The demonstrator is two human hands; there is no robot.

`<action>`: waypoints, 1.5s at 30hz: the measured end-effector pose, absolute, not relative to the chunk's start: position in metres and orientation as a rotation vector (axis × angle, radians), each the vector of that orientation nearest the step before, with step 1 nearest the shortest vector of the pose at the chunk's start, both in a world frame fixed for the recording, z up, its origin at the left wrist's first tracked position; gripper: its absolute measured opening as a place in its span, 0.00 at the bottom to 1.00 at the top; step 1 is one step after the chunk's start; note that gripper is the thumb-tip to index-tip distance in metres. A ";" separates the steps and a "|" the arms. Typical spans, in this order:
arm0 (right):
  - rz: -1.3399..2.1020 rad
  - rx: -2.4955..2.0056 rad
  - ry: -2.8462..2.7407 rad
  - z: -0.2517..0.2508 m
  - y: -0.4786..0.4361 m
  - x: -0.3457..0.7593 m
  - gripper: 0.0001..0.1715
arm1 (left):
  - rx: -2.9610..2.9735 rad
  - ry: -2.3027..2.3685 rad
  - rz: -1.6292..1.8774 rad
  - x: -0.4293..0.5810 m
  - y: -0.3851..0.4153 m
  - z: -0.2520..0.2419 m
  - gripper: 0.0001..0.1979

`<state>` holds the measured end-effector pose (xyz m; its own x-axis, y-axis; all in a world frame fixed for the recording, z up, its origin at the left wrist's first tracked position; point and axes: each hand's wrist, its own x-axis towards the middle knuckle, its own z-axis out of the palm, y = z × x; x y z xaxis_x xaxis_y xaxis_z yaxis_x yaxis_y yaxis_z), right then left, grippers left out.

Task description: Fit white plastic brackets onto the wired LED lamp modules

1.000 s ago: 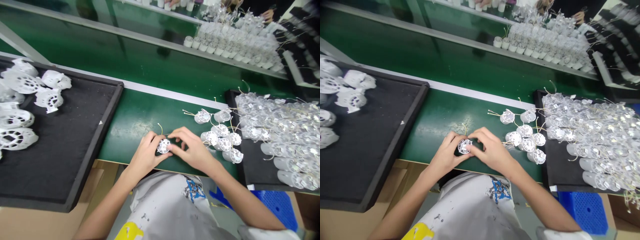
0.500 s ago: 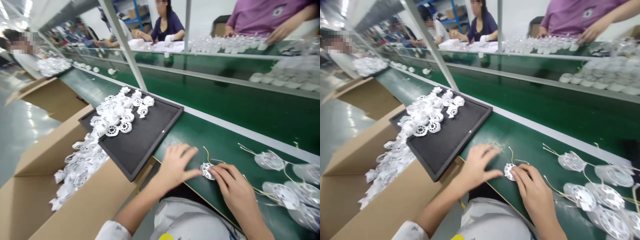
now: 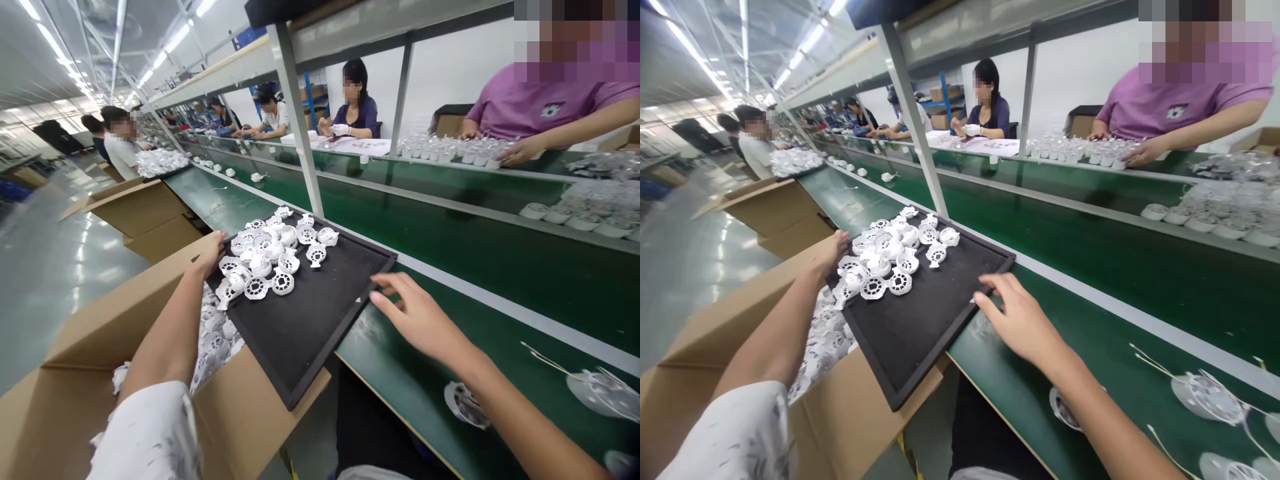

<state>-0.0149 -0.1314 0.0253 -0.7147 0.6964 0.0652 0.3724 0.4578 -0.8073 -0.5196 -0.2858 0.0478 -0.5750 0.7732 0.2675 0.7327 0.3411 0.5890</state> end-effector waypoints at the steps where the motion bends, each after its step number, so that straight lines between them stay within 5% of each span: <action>1: 1.288 -0.903 -2.233 0.024 -0.116 -0.058 0.26 | 1.310 2.483 1.123 -0.527 -0.279 0.042 0.40; 8: 1.425 -1.055 -1.890 -0.028 -0.107 -0.277 0.33 | 0.888 2.100 1.348 -0.555 -0.245 0.024 0.31; 20: 1.452 -0.956 -1.526 -0.038 -0.134 -0.308 0.38 | 1.133 1.642 1.284 -0.488 -0.194 0.039 0.29; 26: 1.268 -1.033 -1.556 -0.035 -0.134 -0.243 0.34 | 1.386 1.620 1.181 -0.398 -0.157 0.042 0.35; 35: 0.950 -1.149 -1.782 -0.008 -0.126 -0.140 0.27 | 1.860 1.840 0.866 -0.312 -0.208 0.017 0.21; 39: 0.785 -1.210 -1.763 0.023 -0.128 -0.096 0.21 | 2.050 2.170 0.537 -0.311 -0.216 0.019 0.23; 42: 0.795 -1.190 -1.733 0.033 -0.165 -0.023 0.22 | 1.966 2.330 0.689 -0.304 -0.233 0.038 0.29; 45: 1.244 -1.121 -1.707 0.028 -0.235 0.069 0.25 | 1.624 2.354 1.190 -0.277 -0.305 0.046 0.27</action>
<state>0.0687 -0.2348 0.0275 -0.3508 0.9342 0.0648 0.2244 0.1511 -0.9627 -0.2767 -0.3045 0.0457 -0.4496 0.8134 0.3691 0.7793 0.1554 0.6070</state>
